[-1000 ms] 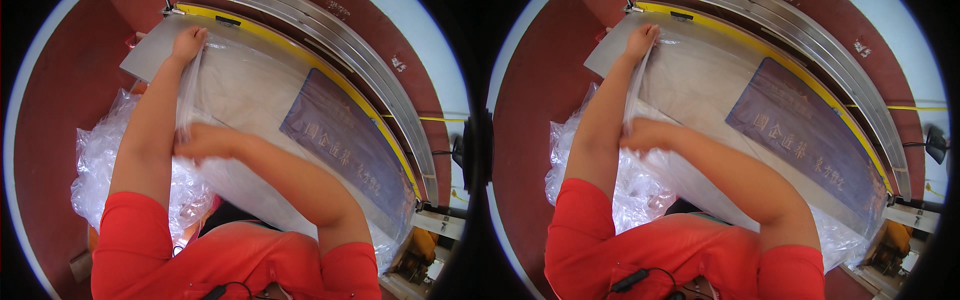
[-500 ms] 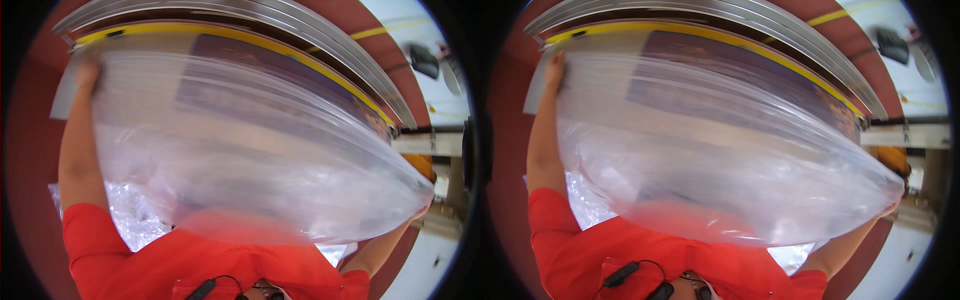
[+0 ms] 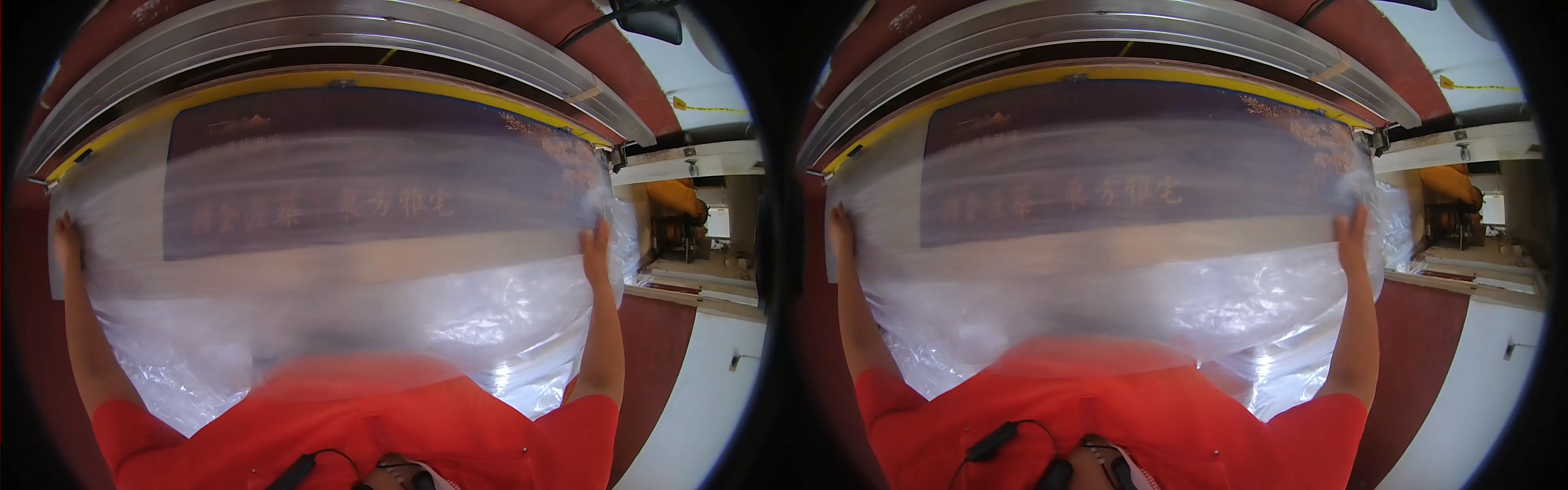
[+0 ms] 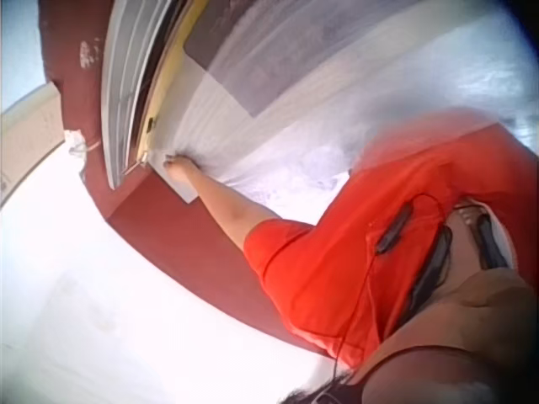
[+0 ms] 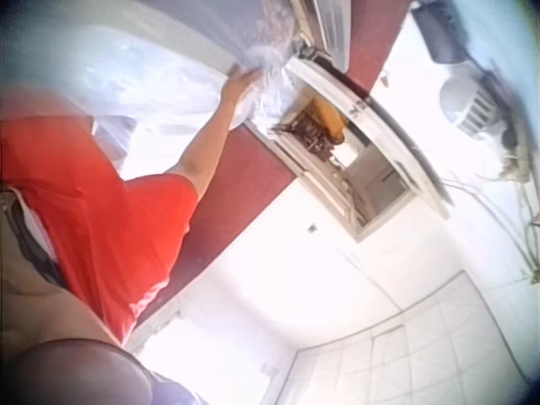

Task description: The person wraps a large, flat rectangular object with a clear plastic sheet. They repeatedly smooth the plastic over the surface, pull it taut, and fold the edges over the sides of the object to secure the wrapping.

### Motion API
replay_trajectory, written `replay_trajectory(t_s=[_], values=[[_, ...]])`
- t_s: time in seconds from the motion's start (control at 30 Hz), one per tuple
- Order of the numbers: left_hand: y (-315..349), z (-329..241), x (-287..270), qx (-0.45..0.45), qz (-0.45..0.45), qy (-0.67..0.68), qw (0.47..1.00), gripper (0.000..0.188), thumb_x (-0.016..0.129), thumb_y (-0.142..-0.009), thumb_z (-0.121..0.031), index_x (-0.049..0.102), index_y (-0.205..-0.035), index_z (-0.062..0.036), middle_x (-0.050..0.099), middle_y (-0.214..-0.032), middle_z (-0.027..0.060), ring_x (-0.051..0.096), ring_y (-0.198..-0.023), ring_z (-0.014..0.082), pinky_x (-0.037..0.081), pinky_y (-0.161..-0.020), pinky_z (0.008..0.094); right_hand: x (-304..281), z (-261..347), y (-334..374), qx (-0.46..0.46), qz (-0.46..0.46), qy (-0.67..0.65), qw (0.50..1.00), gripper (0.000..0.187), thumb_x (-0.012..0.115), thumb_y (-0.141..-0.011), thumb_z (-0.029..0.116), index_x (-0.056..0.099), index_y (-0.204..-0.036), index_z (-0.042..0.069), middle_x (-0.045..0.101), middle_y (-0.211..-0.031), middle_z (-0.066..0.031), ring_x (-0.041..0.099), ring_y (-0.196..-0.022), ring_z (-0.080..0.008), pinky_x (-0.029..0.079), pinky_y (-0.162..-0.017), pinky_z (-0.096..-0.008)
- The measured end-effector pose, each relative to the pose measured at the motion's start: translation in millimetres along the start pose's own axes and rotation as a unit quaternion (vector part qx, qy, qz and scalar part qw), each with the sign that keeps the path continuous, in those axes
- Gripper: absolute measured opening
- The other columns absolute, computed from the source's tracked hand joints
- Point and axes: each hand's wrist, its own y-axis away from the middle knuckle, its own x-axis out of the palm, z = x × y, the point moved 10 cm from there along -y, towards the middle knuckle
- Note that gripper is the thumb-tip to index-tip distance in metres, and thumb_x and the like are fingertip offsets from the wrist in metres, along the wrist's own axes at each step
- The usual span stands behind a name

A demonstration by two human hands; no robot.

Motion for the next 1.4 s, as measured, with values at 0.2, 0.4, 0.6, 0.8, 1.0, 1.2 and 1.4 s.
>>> replay_trajectory(t_s=[0.2,0.4,0.6,0.8,1.0,1.2,1.4], values=[[21.5,-17.7,-35.9,0.009,0.006,-0.011,1.000,0.040,0.034,-0.086,-0.038,0.050,-0.082,-0.0021,0.053,-0.079,0.0192,0.050,-0.073,0.0361,0.039,-0.060,0.0397,19.6,125.6,-32.0,-0.093,0.006,0.091,0.991,0.059,0.042,-0.082,0.034,0.023,-0.126,0.001,0.020,-0.132,-0.0160,0.015,-0.123,-0.0303,0.012,-0.099,-0.0405],[32.0,-14.5,-36.0,0.025,0.033,-0.010,0.999,0.039,0.037,-0.085,-0.037,0.050,-0.082,-0.0006,0.053,-0.076,0.0156,0.052,-0.067,0.0264,0.040,-0.061,0.0346,51.2,257.2,-0.6,-0.217,0.078,0.086,0.969,0.065,0.042,-0.078,0.041,0.021,-0.127,0.003,0.020,-0.133,-0.0127,0.014,-0.124,-0.0299,0.010,-0.099,-0.0432],[27.2,68.5,-21.9,-0.095,0.076,0.322,0.939,0.036,0.041,-0.085,-0.033,0.051,-0.096,-0.0006,0.055,-0.091,0.0081,0.051,-0.081,0.0177,0.038,-0.072,0.0280,42.4,301.5,5.3,-0.240,0.053,0.037,0.969,0.064,0.042,-0.078,0.043,0.025,-0.126,0.004,0.023,-0.132,-0.0112,0.016,-0.124,-0.0268,0.009,-0.099,-0.0434],[52.2,61.4,-65.5,-0.115,0.205,0.622,0.747,0.041,0.040,-0.085,-0.031,0.043,-0.112,-0.0004,0.046,-0.110,0.0063,0.037,-0.108,0.0160,0.023,-0.095,0.0313,34.8,294.0,-5.6,-0.230,-0.050,0.079,0.969,0.034,0.053,-0.076,0.026,0.051,-0.104,0.007,0.047,-0.109,-0.0116,0.039,-0.107,-0.0261,0.027,-0.089,-0.0406],[102.1,46.5,-146.8,-0.023,0.271,0.684,0.677,0.042,0.038,-0.086,-0.031,0.040,-0.114,-0.0003,0.043,-0.114,0.0081,0.034,-0.111,0.0178,0.019,-0.097,0.0332,26.7,277.3,-28.8,-0.169,-0.117,-0.072,0.976,0.017,0.060,-0.070,0.013,0.055,-0.085,0.006,0.052,-0.075,-0.0093,0.049,-0.077,-0.0249,0.039,-0.067,-0.0335],[75.9,61.3,-124.5,-0.128,0.209,0.679,0.692,0.039,0.037,-0.087,-0.031,0.044,-0.109,0.0006,0.048,-0.107,0.0084,0.042,-0.101,0.0173,0.030,-0.088,0.0307,14.2,281.8,-32.2,-0.173,-0.067,-0.243,0.952,0.011,0.053,-0.077,0.013,0.048,-0.072,0.004,0.048,-0.060,-0.0065,0.048,-0.058,-0.0232,0.039,-0.054,-0.0315],[0.7,15.7,-45.8,-0.059,-0.006,0.352,0.934,0.033,0.043,-0.084,-0.032,0.055,-0.094,-0.0024,0.055,-0.083,0.0030,0.047,-0.074,0.0115,0.039,-0.067,0.0240,34.3,217.7,-51.5,-0.052,-0.083,-0.210,0.973,0.017,0.048,-0.080,0.017,0.049,-0.074,0.001,0.052,-0.061,-0.0149,0.052,-0.055,-0.0296,0.041,-0.051,-0.0346]])
